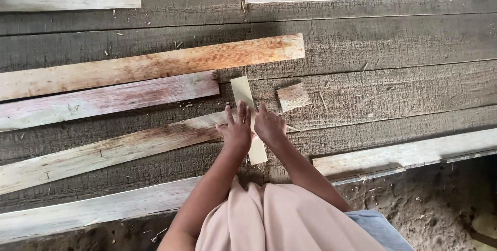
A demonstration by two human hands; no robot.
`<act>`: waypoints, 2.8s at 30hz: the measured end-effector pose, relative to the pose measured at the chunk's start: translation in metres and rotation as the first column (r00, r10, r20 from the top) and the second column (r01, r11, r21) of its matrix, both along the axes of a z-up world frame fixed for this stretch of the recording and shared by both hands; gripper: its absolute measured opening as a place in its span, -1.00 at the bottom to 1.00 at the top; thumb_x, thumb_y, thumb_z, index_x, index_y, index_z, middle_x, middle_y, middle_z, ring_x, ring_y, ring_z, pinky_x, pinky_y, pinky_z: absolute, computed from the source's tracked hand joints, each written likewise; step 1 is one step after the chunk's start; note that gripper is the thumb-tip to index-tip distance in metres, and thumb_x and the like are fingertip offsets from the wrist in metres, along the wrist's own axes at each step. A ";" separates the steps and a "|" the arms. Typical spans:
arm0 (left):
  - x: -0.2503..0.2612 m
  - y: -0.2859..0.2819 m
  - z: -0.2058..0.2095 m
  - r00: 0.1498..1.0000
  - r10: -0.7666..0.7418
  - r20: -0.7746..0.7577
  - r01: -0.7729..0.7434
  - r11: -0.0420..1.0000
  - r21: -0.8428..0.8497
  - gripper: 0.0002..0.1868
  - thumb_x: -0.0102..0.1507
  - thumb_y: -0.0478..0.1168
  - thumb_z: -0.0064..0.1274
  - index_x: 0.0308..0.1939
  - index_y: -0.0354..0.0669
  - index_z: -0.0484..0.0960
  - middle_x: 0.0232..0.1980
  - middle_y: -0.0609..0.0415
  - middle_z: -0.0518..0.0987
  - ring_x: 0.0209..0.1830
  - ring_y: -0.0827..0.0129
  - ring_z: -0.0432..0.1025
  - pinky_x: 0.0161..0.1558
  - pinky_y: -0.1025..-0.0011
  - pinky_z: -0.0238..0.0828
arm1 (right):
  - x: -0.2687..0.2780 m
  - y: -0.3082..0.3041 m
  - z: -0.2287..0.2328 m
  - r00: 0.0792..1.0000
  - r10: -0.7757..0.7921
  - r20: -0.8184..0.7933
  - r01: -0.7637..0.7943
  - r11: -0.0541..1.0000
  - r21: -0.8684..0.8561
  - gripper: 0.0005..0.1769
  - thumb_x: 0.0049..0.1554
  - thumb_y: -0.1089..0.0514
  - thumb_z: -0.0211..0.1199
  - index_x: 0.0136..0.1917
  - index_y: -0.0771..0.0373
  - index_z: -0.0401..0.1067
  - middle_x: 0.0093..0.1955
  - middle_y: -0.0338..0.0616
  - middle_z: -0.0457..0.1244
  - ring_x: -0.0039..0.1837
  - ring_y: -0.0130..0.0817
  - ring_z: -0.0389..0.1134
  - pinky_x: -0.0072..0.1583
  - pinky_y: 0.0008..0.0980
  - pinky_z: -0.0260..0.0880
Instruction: Cutting thin strips of wood veneer using a utility knife on a workshop floor.
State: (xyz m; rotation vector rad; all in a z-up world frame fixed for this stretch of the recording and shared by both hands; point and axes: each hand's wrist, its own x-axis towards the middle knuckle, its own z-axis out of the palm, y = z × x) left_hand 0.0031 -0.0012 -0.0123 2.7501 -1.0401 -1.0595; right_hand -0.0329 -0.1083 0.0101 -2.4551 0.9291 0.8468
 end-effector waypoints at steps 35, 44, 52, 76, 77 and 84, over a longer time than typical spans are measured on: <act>-0.001 0.002 -0.009 0.999 -0.010 0.052 0.011 0.999 -0.034 -0.02 0.28 0.08 0.17 0.64 0.05 -0.07 0.72 0.04 -0.35 0.65 -0.31 -0.42 0.15 -0.71 0.03 | -0.053 0.004 0.015 0.987 0.066 -0.147 -0.033 0.976 0.215 -0.47 0.26 -0.04 -0.29 0.39 0.25 0.09 0.12 0.29 0.36 0.32 0.30 0.35 0.32 0.32 0.22; -0.002 0.001 -0.003 0.999 -0.005 0.045 0.007 1.000 -0.026 -0.02 0.27 0.02 0.19 0.64 0.06 -0.05 0.72 0.01 -0.28 0.65 -0.33 -0.40 0.13 -0.71 0.05 | -0.006 -0.005 0.048 0.997 -0.039 -0.065 0.048 0.988 0.149 -0.60 0.32 0.00 -0.32 0.30 0.21 0.12 0.07 0.33 0.36 0.29 0.33 0.36 0.33 0.22 0.24; -0.001 0.000 0.000 0.999 -0.010 0.031 0.011 1.000 -0.028 -0.03 0.27 -0.02 0.20 0.64 0.10 -0.04 0.72 0.01 -0.27 0.64 -0.34 -0.42 0.12 -0.72 0.05 | 0.007 -0.002 0.032 0.999 -0.009 -0.044 0.014 0.994 0.107 -0.64 0.32 -0.08 -0.31 0.23 0.11 0.13 0.04 0.25 0.38 0.26 0.31 0.38 0.29 0.19 0.28; 0.002 0.002 0.007 0.999 -0.026 0.043 0.028 0.999 -0.035 0.04 0.23 0.22 0.18 0.63 0.08 -0.05 0.72 0.02 -0.30 0.64 -0.32 -0.40 0.13 -0.69 0.11 | -0.099 0.006 0.004 0.993 0.083 -0.089 -0.061 0.973 0.222 -0.51 0.19 0.12 -0.15 0.36 0.32 0.02 -0.01 0.23 0.36 0.19 0.32 0.40 0.23 0.43 0.22; 0.001 0.002 0.007 0.998 -0.033 0.052 0.034 0.999 -0.025 0.01 0.26 0.15 0.18 0.63 0.07 -0.05 0.72 0.02 -0.30 0.64 -0.32 -0.37 0.13 -0.68 0.13 | -0.098 0.000 0.003 0.998 0.013 -0.058 0.000 0.975 0.224 -0.61 0.26 0.03 -0.17 0.29 0.22 0.12 0.01 0.25 0.36 0.22 0.31 0.39 0.24 0.34 0.22; 0.009 0.027 0.036 1.000 -0.003 0.030 0.008 0.987 -0.158 -0.06 0.28 0.12 0.12 0.63 0.05 0.00 0.71 -0.07 -0.17 0.64 -0.22 -0.18 0.21 -0.49 0.24 | -0.091 -0.058 -0.026 0.905 -0.302 0.299 0.319 0.948 -0.006 -0.66 0.33 -0.11 -0.10 0.20 0.08 0.29 0.10 0.10 0.31 0.15 0.19 0.40 0.19 0.17 0.37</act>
